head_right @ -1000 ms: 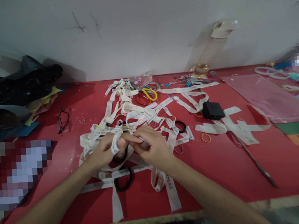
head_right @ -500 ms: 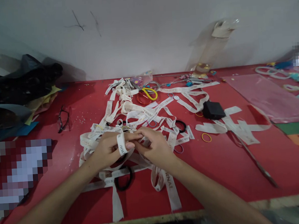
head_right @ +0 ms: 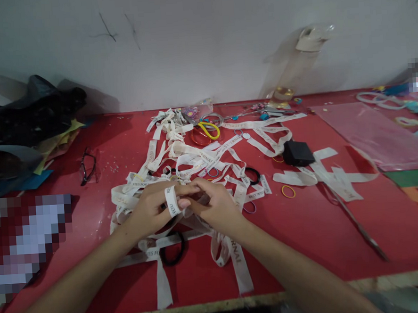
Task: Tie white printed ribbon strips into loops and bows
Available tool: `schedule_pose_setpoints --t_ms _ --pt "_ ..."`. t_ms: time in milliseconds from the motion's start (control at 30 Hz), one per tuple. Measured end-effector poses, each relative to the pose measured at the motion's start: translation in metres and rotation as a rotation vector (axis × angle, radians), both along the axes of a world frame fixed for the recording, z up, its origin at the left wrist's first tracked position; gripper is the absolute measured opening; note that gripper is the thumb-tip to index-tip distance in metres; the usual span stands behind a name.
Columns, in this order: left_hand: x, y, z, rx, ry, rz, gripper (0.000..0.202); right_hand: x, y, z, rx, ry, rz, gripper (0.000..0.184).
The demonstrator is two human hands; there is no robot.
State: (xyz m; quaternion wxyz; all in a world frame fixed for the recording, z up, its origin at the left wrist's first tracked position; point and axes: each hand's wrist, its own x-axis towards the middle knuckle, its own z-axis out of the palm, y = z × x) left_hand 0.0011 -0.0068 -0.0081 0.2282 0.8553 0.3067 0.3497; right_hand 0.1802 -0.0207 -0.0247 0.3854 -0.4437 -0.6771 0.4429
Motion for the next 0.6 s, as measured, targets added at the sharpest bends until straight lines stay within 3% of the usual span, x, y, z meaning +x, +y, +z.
schedule_pose_setpoints --t_ms 600 --pt "0.0001 0.0005 -0.0023 0.041 0.123 0.008 0.032 -0.0013 -0.0002 -0.0051 -0.004 -0.031 0.001 0.013"
